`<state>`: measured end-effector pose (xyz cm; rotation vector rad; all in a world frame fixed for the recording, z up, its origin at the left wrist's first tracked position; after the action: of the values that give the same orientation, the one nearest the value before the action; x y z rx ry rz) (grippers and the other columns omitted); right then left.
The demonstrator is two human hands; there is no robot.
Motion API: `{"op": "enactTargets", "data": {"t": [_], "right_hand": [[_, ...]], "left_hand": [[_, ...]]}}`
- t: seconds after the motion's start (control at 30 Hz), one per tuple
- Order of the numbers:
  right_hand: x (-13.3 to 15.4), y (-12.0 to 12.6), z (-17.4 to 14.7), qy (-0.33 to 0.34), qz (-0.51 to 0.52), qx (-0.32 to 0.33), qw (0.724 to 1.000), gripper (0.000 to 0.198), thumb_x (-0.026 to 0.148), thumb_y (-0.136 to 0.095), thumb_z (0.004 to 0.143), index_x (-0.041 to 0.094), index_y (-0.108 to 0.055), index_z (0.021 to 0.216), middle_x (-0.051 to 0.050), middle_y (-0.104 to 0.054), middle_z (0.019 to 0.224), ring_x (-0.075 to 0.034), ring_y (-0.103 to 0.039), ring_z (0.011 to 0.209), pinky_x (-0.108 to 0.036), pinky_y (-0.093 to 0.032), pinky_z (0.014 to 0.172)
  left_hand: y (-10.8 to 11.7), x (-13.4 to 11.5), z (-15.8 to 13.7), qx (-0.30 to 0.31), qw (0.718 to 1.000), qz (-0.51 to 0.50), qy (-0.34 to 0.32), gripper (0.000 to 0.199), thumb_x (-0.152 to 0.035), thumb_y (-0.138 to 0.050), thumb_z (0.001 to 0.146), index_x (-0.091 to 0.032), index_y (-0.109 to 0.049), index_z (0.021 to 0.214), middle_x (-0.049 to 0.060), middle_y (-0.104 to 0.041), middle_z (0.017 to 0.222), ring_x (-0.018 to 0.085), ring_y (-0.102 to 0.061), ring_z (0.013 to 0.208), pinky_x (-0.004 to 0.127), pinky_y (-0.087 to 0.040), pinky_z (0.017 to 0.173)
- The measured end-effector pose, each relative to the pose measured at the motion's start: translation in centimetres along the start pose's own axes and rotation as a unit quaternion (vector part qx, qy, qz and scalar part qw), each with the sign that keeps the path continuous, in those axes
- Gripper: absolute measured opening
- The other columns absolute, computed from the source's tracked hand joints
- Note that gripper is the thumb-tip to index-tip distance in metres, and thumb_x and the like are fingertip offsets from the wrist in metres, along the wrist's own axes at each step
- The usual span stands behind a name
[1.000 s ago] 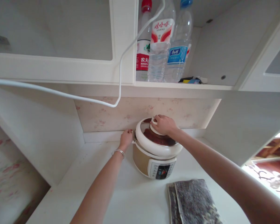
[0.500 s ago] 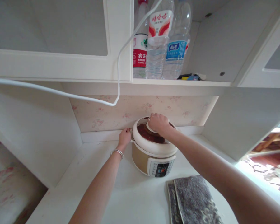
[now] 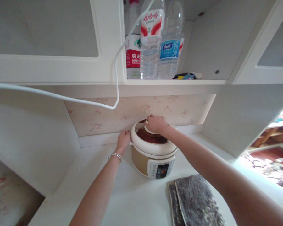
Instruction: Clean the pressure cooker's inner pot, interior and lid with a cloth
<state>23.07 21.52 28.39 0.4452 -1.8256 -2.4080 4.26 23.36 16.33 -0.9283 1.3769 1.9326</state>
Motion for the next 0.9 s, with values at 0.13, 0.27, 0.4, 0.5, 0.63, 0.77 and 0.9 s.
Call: {"op": "enactTargets", "data": {"t": [0.13, 0.27, 0.4, 0.5, 0.63, 0.77, 0.9], "right_hand": [[-0.11, 0.0, 0.19, 0.021, -0.002, -0.003, 1.0, 0.049, 0.043, -0.028, 0.096, 0.011, -0.057, 0.119, -0.022, -0.061, 0.118, -0.034, -0.062, 0.103, -0.044, -0.048, 0.082], [-0.58, 0.34, 0.21, 0.067, -0.002, 0.007, 0.998, 0.05, 0.048, -0.032, 0.095, 0.012, -0.059, 0.116, -0.02, -0.063, 0.116, -0.032, -0.062, 0.104, -0.04, -0.047, 0.085], [-0.92, 0.6, 0.04, 0.093, 0.002, 0.018, 0.996, 0.055, 0.056, -0.035, 0.093, 0.013, -0.061, 0.115, -0.019, -0.064, 0.116, -0.031, -0.061, 0.106, -0.039, -0.045, 0.088], [-0.82, 0.62, -0.01, 0.08, 0.005, 0.021, 0.997, 0.056, 0.056, -0.034, 0.094, 0.013, -0.059, 0.119, -0.019, -0.063, 0.118, -0.032, -0.061, 0.107, -0.04, -0.046, 0.088], [-0.37, 0.43, 0.2, 0.048, 0.004, 0.027, 0.998, 0.055, 0.051, -0.031, 0.095, 0.011, -0.056, 0.123, -0.023, -0.062, 0.119, -0.031, -0.062, 0.106, -0.04, -0.047, 0.086], [-0.27, 0.13, 0.4, 0.041, 0.001, 0.031, 0.999, 0.054, 0.048, -0.031, 0.096, 0.008, -0.057, 0.123, -0.025, -0.062, 0.118, -0.032, -0.063, 0.104, -0.041, -0.047, 0.085], [-0.67, 0.09, 0.18, 0.074, 0.0, 0.025, 0.997, 0.053, 0.049, -0.032, 0.096, 0.01, -0.058, 0.121, -0.022, -0.062, 0.117, -0.031, -0.063, 0.104, -0.039, -0.047, 0.084]], "left_hand": [[-0.04, 0.04, 0.06, -0.003, 1.0, 0.003, -0.004, 0.038, -0.028, -0.034, 0.09, -0.017, -0.069, 0.097, 0.012, -0.071, 0.105, 0.021, -0.064, 0.098, 0.029, -0.045, 0.083], [0.05, 0.03, 0.11, -0.006, 1.0, 0.013, -0.008, 0.038, -0.029, -0.034, 0.09, -0.018, -0.069, 0.098, 0.012, -0.071, 0.106, 0.021, -0.064, 0.1, 0.029, -0.045, 0.084], [0.22, -0.11, -0.1, -0.002, 1.0, 0.027, -0.014, 0.037, -0.029, -0.035, 0.09, -0.018, -0.069, 0.096, 0.013, -0.07, 0.107, 0.022, -0.063, 0.1, 0.03, -0.044, 0.084], [0.34, -0.25, -0.41, -0.001, 0.999, 0.035, -0.016, 0.036, -0.029, -0.035, 0.09, -0.018, -0.069, 0.097, 0.013, -0.071, 0.106, 0.023, -0.063, 0.1, 0.03, -0.044, 0.083], [0.45, -0.4, -0.66, 0.0, 0.999, 0.038, -0.012, 0.036, -0.029, -0.035, 0.089, -0.018, -0.069, 0.096, 0.013, -0.071, 0.106, 0.025, -0.063, 0.1, 0.032, -0.044, 0.082], [0.48, -0.51, -0.64, 0.002, 0.999, 0.036, -0.011, 0.035, -0.028, -0.035, 0.089, -0.019, -0.069, 0.096, 0.013, -0.071, 0.106, 0.024, -0.064, 0.098, 0.031, -0.044, 0.081], [0.47, -0.54, -0.65, 0.001, 0.999, 0.039, -0.019, 0.035, -0.028, -0.036, 0.089, -0.019, -0.069, 0.098, 0.012, -0.071, 0.108, 0.023, -0.064, 0.1, 0.03, -0.044, 0.082]]}}
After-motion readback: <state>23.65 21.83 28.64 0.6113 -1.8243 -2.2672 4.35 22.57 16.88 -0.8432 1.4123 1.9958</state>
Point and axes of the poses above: each hand's wrist, its own z-axis towards the middle knuckle, its own y-axis out of the back of the hand, x = y × z, the point moved 5 cm from there along z, towards the middle knuckle
